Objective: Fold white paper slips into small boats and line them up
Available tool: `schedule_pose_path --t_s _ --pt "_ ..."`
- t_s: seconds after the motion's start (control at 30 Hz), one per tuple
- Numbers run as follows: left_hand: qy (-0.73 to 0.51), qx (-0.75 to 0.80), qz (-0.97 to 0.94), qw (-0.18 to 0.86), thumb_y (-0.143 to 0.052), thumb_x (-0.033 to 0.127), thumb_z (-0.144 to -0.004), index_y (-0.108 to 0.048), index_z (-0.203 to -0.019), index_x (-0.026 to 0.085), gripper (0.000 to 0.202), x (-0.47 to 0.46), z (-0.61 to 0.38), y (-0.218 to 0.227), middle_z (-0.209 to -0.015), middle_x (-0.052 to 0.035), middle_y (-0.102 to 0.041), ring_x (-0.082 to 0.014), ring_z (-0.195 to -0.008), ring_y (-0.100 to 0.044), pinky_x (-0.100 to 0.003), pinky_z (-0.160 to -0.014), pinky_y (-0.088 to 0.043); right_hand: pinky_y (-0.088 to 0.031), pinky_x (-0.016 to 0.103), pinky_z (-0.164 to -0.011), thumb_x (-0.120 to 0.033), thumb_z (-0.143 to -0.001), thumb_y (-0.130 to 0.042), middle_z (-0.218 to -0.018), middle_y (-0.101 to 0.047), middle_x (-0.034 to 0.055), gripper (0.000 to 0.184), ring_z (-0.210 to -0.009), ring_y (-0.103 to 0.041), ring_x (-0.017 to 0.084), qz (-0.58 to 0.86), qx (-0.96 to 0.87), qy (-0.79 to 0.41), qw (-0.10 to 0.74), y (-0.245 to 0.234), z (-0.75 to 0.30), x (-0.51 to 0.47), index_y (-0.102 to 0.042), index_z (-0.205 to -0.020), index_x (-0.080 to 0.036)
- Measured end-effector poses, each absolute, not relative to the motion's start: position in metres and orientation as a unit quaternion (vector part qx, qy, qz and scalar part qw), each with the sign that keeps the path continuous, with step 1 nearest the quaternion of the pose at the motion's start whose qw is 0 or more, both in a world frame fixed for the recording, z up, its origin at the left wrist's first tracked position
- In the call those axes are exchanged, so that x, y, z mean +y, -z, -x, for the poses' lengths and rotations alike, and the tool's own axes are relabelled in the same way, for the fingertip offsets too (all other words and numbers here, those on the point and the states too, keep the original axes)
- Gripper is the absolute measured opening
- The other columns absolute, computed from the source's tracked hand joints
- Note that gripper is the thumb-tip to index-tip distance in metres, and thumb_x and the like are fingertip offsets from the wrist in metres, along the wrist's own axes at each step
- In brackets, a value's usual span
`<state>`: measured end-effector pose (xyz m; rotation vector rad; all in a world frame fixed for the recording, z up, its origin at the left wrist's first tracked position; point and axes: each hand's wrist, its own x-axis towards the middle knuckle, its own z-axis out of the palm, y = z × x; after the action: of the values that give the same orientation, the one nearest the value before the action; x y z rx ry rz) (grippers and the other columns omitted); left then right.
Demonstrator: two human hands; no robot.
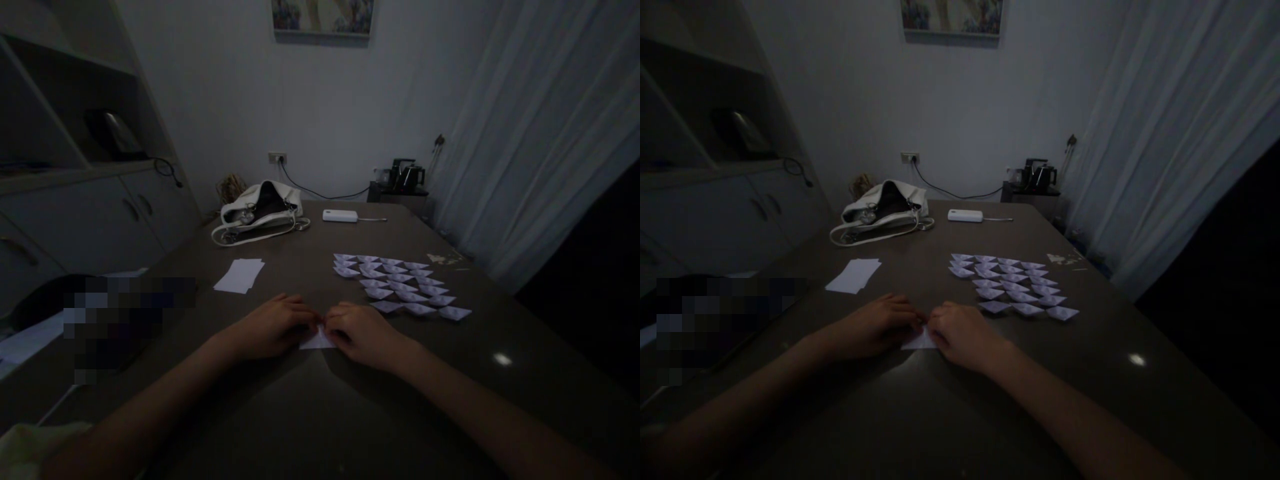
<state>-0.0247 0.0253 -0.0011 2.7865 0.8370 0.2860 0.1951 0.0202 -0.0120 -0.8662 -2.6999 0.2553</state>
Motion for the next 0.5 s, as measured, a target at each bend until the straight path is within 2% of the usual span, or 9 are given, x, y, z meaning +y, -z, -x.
schedule_pose_path --t_s 0.2,0.5 --pt "-0.096 0.311 -0.943 0.075 -0.048 0.016 -0.09 -0.058 -0.11 0.021 0.023 0.0249 0.0236 0.0015 -0.103 -0.0049 -0.066 -0.0224 -0.098 -0.054 -0.035 -0.083 -0.037 -0.04 0.026 -0.07 -0.011 -0.089 -0.047 -0.087 -0.065 0.0064 0.016 -0.083 -0.055 0.017 0.325 -0.932 -0.051 0.154 0.0169 -0.1924 0.0222 -0.063 -0.09 -0.013" --pt "-0.085 0.324 -0.939 0.078 -0.049 0.014 -0.088 -0.058 -0.104 0.02 0.019 0.0242 0.0225 0.001 -0.098 -0.0048 -0.063 -0.0216 -0.094 -0.054 -0.033 -0.081 -0.039 -0.038 0.026 -0.07 -0.008 -0.086 -0.048 -0.088 -0.064 0.0066 0.014 -0.082 -0.054 0.017 0.323 -0.936 -0.043 0.134 0.0118 -0.19 0.0194 -0.061 -0.089 -0.013"
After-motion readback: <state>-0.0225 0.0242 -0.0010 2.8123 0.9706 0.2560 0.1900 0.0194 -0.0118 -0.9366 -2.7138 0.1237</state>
